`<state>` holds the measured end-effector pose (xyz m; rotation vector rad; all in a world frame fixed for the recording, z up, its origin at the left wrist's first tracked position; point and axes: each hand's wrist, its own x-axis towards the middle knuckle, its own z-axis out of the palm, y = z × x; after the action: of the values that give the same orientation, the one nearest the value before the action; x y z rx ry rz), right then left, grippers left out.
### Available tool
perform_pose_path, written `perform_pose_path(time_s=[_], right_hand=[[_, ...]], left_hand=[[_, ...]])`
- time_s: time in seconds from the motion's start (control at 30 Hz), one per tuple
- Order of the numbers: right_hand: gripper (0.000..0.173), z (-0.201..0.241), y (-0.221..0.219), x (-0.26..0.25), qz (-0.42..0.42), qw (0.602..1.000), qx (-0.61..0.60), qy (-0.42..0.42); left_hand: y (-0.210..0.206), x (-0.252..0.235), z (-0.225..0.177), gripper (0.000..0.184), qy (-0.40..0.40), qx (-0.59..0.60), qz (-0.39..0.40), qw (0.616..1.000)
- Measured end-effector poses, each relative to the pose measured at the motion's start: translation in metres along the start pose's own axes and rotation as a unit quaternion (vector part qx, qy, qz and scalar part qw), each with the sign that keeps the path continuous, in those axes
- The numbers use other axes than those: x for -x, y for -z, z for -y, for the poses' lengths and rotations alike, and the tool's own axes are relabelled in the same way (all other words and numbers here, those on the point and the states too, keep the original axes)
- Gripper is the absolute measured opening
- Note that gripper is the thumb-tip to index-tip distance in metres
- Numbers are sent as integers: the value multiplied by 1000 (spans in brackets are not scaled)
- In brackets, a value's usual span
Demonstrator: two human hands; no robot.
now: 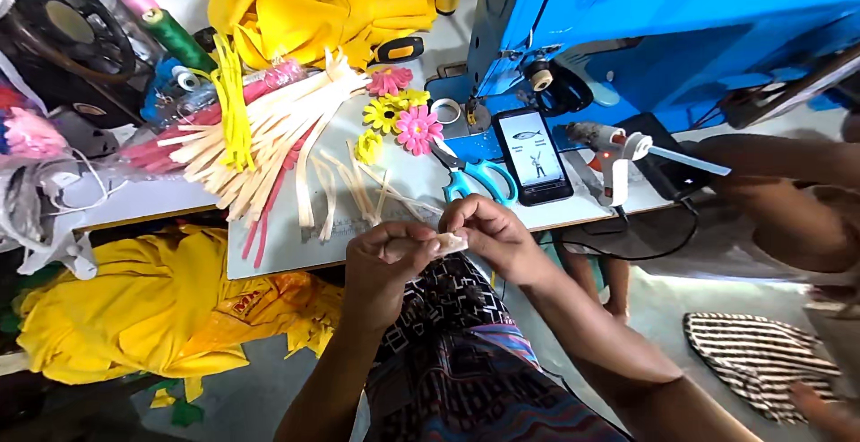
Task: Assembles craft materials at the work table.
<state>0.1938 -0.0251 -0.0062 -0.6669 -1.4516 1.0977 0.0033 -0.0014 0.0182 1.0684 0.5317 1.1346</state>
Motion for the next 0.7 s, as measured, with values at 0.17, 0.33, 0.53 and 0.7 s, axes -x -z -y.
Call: perform_pose_path(time_s=[0.17, 0.33, 0.53, 0.7], right_hand=[[8, -6, -31, 19, -125, 988, 85, 10], [7, -1, -16, 13, -76, 985, 149, 53], [7, 2, -21, 11, -90, 990, 109, 19], [8, -4, -24, 7, -117, 963, 205, 128]], left_hand=[[-4, 1, 13, 19, -99, -106, -45, 988], [-6, 2, 7, 20, -95, -131, -44, 986], [-9, 4, 6, 18, -70, -78, -63, 992], [-19, 6, 0, 21, -7, 18, -110, 994]])
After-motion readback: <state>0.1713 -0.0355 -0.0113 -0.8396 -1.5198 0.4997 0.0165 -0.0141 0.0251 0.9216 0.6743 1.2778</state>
